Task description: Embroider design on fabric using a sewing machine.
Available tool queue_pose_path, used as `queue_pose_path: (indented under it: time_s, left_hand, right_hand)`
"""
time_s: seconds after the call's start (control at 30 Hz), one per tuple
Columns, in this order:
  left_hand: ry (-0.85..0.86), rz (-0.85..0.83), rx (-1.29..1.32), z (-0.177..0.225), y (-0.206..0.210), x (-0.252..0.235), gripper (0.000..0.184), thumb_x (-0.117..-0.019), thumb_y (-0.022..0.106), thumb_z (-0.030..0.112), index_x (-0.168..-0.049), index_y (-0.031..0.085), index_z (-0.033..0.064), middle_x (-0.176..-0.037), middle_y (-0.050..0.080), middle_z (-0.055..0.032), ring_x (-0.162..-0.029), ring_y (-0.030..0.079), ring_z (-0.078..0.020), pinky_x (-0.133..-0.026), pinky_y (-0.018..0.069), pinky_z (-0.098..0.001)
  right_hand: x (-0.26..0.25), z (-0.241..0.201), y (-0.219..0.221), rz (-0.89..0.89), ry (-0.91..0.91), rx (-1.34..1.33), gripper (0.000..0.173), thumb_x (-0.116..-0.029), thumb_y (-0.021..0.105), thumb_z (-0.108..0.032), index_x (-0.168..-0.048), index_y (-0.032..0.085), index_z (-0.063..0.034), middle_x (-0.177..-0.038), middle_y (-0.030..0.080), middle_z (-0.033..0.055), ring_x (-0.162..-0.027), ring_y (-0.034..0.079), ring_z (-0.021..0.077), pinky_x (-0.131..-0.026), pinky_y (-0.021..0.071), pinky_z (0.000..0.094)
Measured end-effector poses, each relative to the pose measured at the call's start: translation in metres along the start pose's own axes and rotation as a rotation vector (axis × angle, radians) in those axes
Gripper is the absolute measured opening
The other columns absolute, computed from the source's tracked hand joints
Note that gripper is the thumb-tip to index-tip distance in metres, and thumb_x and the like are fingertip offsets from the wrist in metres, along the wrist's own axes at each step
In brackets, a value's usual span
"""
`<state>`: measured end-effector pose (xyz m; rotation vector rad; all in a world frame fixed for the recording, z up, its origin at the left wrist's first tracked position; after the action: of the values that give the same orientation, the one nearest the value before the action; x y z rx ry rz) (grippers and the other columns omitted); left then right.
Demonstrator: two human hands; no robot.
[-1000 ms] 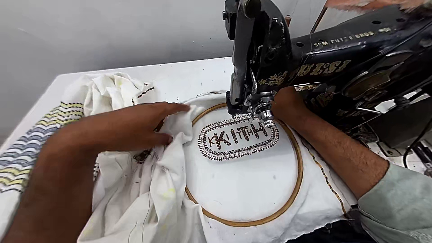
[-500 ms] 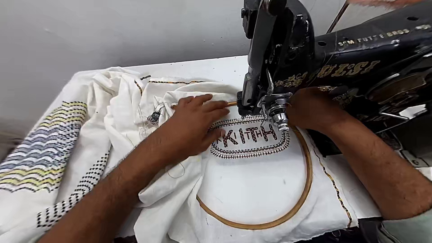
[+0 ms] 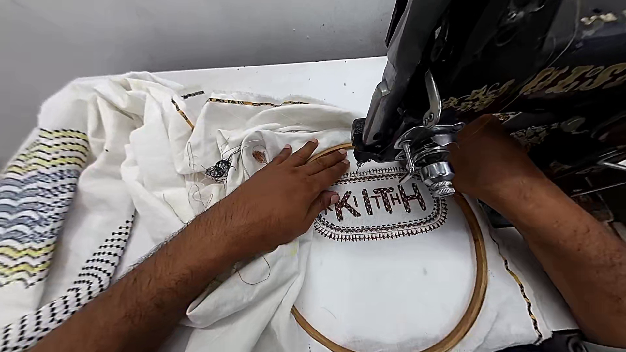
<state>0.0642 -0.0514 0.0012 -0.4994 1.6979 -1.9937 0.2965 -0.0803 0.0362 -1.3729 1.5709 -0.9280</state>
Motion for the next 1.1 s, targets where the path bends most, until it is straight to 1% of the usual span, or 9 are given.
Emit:
queue_pose_path:
  time_s: [0.1,0.23,0.37,0.57,0.63,0.73,0.83,0.93,1.1]
  left_hand:
    - [0.007,0.006,-0.011,-0.0009,0.0004,0.0,0.053,-0.11,0.033,0.042,-0.152,0.053,0.0168,-0.16,0.047,-0.0007,-0.152,0.036,-0.0354,-0.12,0.0299,-0.062]
    - [0.008,0.006,-0.005,-0.0018,0.0004,0.0004,0.053,-0.1099,0.033,0.042,-0.153,0.052,0.0165,-0.161,0.046,-0.001,-0.152,0.036,-0.035,-0.121,0.0295,-0.0602]
    - [0.011,0.008,0.001,-0.0014,-0.0001,0.0006,0.053,-0.1098,0.035,0.041,-0.152,0.053,0.0153,-0.161,0.046,-0.0016,-0.152,0.036,-0.0349,-0.122,0.03,-0.0587]
    - [0.003,-0.021,0.019,-0.0012,-0.0035,0.0016,0.053,-0.1099,0.035,0.04,-0.153,0.051,0.0141,-0.161,0.046,-0.0031,-0.152,0.035,-0.0357,-0.122,0.0298,-0.0588]
    - [0.001,-0.019,0.014,-0.0019,-0.0031,0.0015,0.053,-0.1098,0.035,0.041,-0.153,0.051,0.0143,-0.161,0.045,-0.0026,-0.152,0.036,-0.0351,-0.122,0.0299,-0.0581]
    - [0.004,-0.013,0.013,-0.0011,-0.0028,0.0018,0.053,-0.1097,0.036,0.039,-0.153,0.052,0.0129,-0.16,0.046,-0.0034,-0.151,0.036,-0.0363,-0.121,0.0306,-0.0586]
    - [0.018,-0.006,0.009,-0.0003,-0.0029,0.0022,0.052,-0.1098,0.036,0.038,-0.152,0.053,0.0118,-0.16,0.047,-0.0041,-0.151,0.037,-0.036,-0.121,0.0309,-0.0566]
    - [0.021,-0.009,0.006,-0.0005,-0.0024,0.0028,0.053,-0.1099,0.034,0.038,-0.153,0.052,0.0125,-0.16,0.046,-0.0034,-0.151,0.037,-0.0351,-0.122,0.0305,-0.0558]
    - [0.032,-0.008,0.01,-0.0002,-0.0028,0.0028,0.053,-0.1098,0.035,0.037,-0.153,0.052,0.0119,-0.161,0.046,-0.0029,-0.151,0.037,-0.0348,-0.122,0.031,-0.0559]
  right_hand:
    - [0.001,-0.0017,0.001,0.05,-0.019,-0.011,0.018,-0.0928,0.072,-0.013,-0.08,0.066,-0.0018,-0.071,0.058,0.0103,-0.069,0.056,0.0218,-0.062,0.042,0.0423]
    - [0.0029,-0.0023,0.0019,0.076,-0.033,-0.048,0.018,-0.0916,0.071,-0.011,-0.079,0.063,-0.0006,-0.075,0.058,0.012,-0.073,0.055,0.0227,-0.065,0.0419,0.0429]
    - [0.0006,0.0005,0.0041,0.083,-0.043,-0.047,0.018,-0.0911,0.072,-0.015,-0.079,0.064,-0.0039,-0.074,0.058,0.0092,-0.072,0.056,0.0212,-0.064,0.0424,0.0422]
    - [0.0037,-0.003,0.004,0.092,-0.039,-0.077,0.022,-0.0908,0.075,-0.016,-0.08,0.064,-0.0009,-0.076,0.058,0.0109,-0.074,0.055,0.0214,-0.066,0.0424,0.0418]
    - [0.003,-0.002,0.0054,0.1,-0.041,-0.069,0.023,-0.0911,0.076,-0.021,-0.081,0.066,-0.0024,-0.074,0.058,0.0088,-0.072,0.056,0.0198,-0.065,0.0428,0.0413]
    - [0.0041,-0.0036,0.0048,0.096,-0.045,-0.087,0.024,-0.0916,0.075,-0.019,-0.081,0.065,-0.0001,-0.076,0.058,0.0105,-0.073,0.054,0.0203,-0.066,0.0418,0.0411]
    - [0.0033,-0.0023,0.0045,0.088,-0.056,-0.082,0.024,-0.0914,0.075,-0.019,-0.078,0.064,-0.0024,-0.072,0.057,0.0076,-0.068,0.054,0.0179,-0.063,0.0425,0.0388]
    - [0.0022,-0.0003,0.0056,0.092,-0.07,-0.072,0.022,-0.0893,0.075,-0.018,-0.077,0.062,-0.0049,-0.071,0.057,0.0066,-0.069,0.055,0.0174,-0.062,0.043,0.0383]
    - [0.0005,0.0007,0.0055,0.07,-0.051,-0.065,0.023,-0.0905,0.075,-0.019,-0.076,0.062,-0.0061,-0.071,0.056,0.0057,-0.069,0.055,0.0179,-0.063,0.0421,0.04]
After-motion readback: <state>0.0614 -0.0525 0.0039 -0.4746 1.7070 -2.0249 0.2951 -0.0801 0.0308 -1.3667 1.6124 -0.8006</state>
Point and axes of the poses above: each hand's wrist, its own x-axis away from the middle knuckle, its own y-axis out of the palm, z = x × y, the point moved 4 cm from there along -x, towards the middle knuckle
